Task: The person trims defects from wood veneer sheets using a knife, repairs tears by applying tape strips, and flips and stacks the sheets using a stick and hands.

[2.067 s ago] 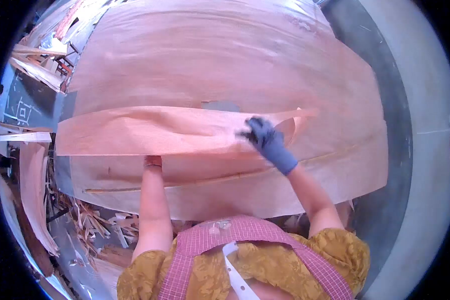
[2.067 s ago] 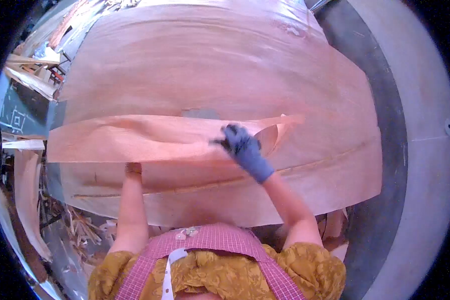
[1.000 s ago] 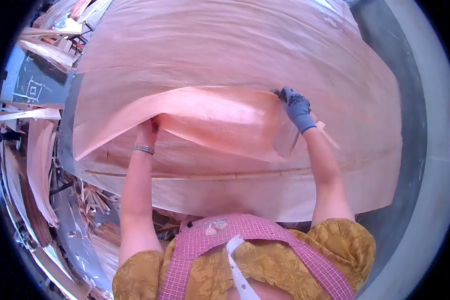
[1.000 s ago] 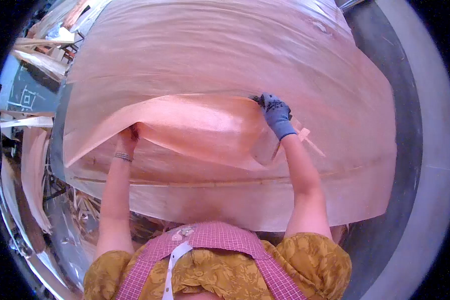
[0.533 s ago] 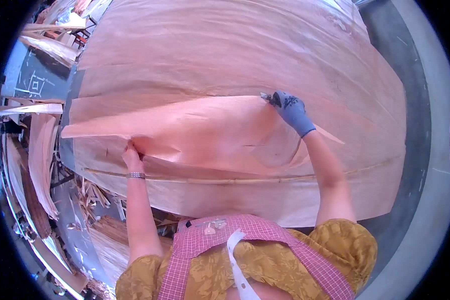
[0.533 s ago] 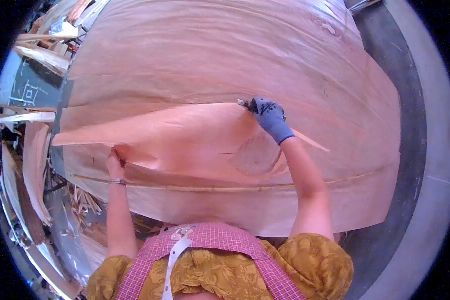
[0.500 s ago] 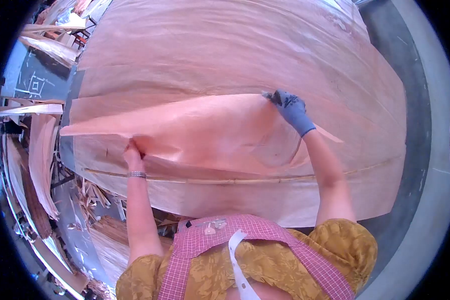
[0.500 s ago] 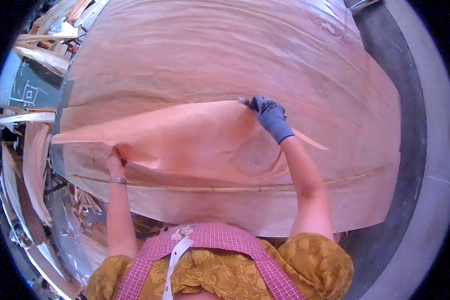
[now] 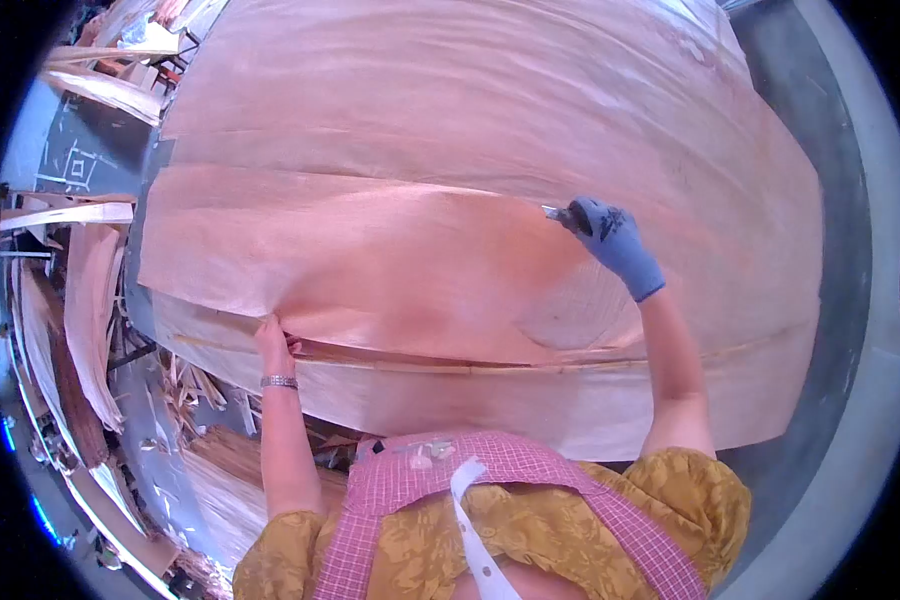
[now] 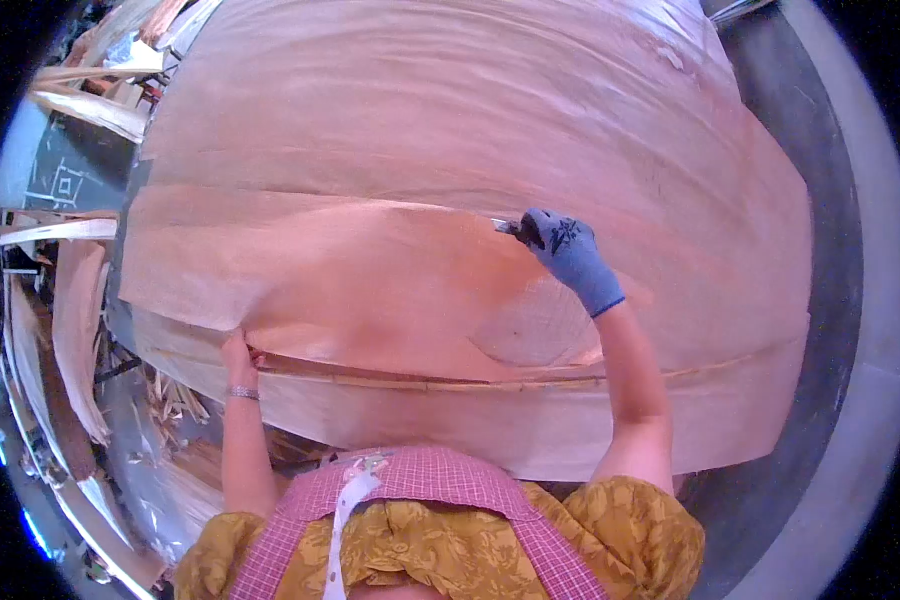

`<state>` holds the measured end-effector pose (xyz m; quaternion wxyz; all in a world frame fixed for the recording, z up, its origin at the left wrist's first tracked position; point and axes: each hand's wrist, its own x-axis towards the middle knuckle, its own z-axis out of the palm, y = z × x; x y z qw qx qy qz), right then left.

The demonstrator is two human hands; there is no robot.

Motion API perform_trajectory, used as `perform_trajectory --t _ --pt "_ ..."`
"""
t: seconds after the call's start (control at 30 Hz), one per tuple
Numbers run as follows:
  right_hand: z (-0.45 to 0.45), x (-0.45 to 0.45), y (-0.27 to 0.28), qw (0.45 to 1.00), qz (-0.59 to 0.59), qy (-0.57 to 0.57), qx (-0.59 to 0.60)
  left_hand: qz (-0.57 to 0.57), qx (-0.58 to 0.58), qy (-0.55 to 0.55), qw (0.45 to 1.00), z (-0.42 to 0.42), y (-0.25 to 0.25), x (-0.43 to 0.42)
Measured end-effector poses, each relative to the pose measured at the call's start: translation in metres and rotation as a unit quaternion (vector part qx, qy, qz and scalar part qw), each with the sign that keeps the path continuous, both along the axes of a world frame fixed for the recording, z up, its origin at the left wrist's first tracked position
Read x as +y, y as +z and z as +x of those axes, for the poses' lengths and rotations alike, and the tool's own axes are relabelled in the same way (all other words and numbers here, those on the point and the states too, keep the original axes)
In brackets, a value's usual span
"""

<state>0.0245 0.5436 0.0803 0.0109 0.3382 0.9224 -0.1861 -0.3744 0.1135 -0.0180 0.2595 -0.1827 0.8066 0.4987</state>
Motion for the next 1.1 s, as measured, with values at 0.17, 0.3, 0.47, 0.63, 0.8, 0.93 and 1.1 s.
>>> perform_trajectory --t 0.17,0.3,0.47,0.63,0.8,0.93,1.1 --pt "0.000 0.015 -0.019 0.998 0.040 -0.041 -0.003 0.022 0.010 -0.025 0.999 0.005 0.002 0.009" --pt "0.003 0.028 -0.048 0.994 0.040 -0.052 -0.090 0.010 0.025 -0.053 0.998 0.014 0.010 0.026" --pt "0.008 0.034 -0.059 0.994 0.027 -0.054 -0.090 -0.077 -0.040 -0.170 0.982 0.006 0.007 0.015" --pt "0.001 0.027 -0.055 0.986 0.046 -0.104 -0.122 -0.266 0.324 -0.457 0.785 0.042 0.027 0.060" --pt "-0.033 -0.017 -0.019 0.985 0.141 -0.090 0.039 -0.137 0.503 -0.515 0.680 0.061 0.037 0.174" --pt "-0.098 -0.060 -0.054 0.987 -0.042 0.034 0.150 -0.173 0.536 -0.510 0.651 0.030 -0.003 0.197" --pt "-0.218 -0.124 -0.048 0.995 -0.008 0.088 -0.051 -0.126 0.535 -0.520 0.653 0.007 0.006 0.200"
